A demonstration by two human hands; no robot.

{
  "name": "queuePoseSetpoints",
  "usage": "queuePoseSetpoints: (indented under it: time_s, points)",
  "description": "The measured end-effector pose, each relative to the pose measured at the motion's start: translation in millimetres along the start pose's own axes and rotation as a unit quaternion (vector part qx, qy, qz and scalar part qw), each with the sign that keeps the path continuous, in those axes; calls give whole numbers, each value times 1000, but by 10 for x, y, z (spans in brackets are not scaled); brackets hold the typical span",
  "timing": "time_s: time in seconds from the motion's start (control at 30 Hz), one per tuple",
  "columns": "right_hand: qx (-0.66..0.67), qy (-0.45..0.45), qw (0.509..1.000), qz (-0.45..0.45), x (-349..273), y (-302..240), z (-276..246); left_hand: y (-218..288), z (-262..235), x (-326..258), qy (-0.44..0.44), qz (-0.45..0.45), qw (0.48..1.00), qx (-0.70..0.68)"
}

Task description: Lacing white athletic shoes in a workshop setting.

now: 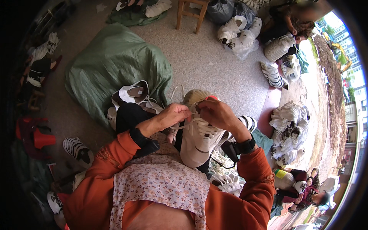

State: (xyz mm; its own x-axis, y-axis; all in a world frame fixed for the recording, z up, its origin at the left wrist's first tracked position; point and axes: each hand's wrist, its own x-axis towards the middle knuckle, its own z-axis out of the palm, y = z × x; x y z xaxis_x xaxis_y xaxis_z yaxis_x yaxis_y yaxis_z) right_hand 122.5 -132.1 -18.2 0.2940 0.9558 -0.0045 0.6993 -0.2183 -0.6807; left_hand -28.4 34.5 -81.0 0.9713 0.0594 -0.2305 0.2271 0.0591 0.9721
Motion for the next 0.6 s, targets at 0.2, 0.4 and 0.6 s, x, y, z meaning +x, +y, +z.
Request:
queuePoseSetpoints:
  time_s: [0.2, 0.4, 0.6]
  points:
    - [79, -30, 993, 77, -82, -11, 2, 4, 42, -14, 42, 48, 994, 87]
    - [93, -31, 993, 69, -21, 42, 27, 14, 97, 116, 50, 80, 989, 117]
    - [78, -47, 993, 76, 52, 17, 10, -19, -47, 144, -61, -89, 985, -131]
